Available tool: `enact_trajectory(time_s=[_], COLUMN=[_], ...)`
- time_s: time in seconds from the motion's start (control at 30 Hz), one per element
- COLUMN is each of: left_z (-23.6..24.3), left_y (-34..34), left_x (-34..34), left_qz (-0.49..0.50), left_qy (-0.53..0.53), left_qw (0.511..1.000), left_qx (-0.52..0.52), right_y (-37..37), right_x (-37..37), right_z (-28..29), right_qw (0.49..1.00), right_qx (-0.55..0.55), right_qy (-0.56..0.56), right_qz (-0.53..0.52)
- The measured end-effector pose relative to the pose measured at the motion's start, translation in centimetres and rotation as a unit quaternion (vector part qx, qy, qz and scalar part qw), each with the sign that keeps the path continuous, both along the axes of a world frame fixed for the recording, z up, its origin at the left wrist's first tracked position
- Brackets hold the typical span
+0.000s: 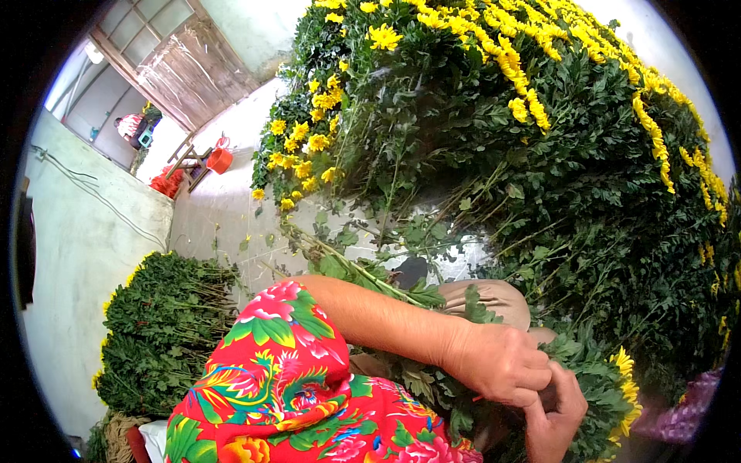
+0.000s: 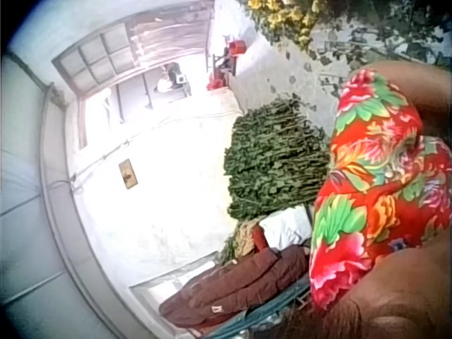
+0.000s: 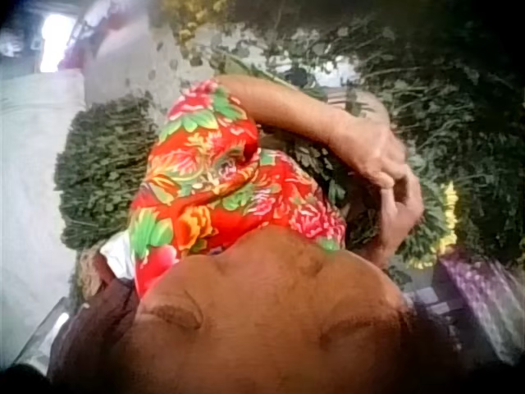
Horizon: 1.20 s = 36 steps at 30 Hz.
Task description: The person gathers flowers by hand, organizes them into a bundle, and ties the bundle using a red band.
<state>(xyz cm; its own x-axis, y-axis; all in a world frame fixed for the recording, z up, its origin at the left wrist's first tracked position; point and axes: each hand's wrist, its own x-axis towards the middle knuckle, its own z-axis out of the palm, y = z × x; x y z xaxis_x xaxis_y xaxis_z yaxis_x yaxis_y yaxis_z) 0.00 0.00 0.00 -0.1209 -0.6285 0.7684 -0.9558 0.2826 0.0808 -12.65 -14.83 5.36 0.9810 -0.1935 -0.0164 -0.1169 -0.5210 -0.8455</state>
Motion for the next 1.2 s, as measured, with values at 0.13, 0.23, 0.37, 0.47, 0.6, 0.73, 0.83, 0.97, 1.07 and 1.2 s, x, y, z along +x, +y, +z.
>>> enact_trajectory(time_s=[0.13,0.23,0.37,0.47,0.6,0.73,0.83,0.97,1.07,1.2], left_z=[0.4,0.2,0.2,0.3,-0.1,-1.2,-0.4,-0.5,-1.1,-0.2], left_y=[-0.2,-0.3,0.2,0.1,0.2,0.2,-0.3,-0.7,-1.1,-0.7], left_x=[0.2,0.5,0.8,1.4,2.1,2.5,2.2,2.3,1.5,1.2], left_qz=[0.007,-0.010,-0.042,-0.088,0.015,0.084,0.091,0.110,0.078,-0.058], left_qy=[0.013,0.061,0.189,0.336,0.279,0.266,0.223,0.214,0.360,0.537], left_qw=[0.999,0.997,0.978,0.935,0.953,0.934,0.923,0.928,0.919,0.832], left_qx=[-0.041,-0.041,0.073,0.077,0.122,0.222,0.301,0.286,0.145,0.126], right_y=[0.0,-0.1,-0.6,-0.6,1.0,1.6,2.5,4.0,4.7,2.6], right_x=[0.7,0.6,0.1,-0.1,-1.0,-4.2,-4.5,-4.5,-4.0,-4.6], right_z=[-0.2,0.0,0.5,0.4,1.1,1.8,2.0,-0.3,-2.0,-1.8], right_qw=[0.995,0.992,0.991,0.989,0.965,0.896,0.940,0.985,0.976,0.982], right_qx=[-0.072,-0.064,-0.066,-0.090,-0.221,-0.399,-0.306,-0.131,-0.096,0.169], right_qy=[-0.071,-0.096,-0.075,-0.082,-0.103,-0.036,-0.085,-0.106,-0.180,-0.076], right_qz=[0.026,0.049,0.091,0.088,0.095,0.191,0.124,-0.021,-0.071,-0.034])
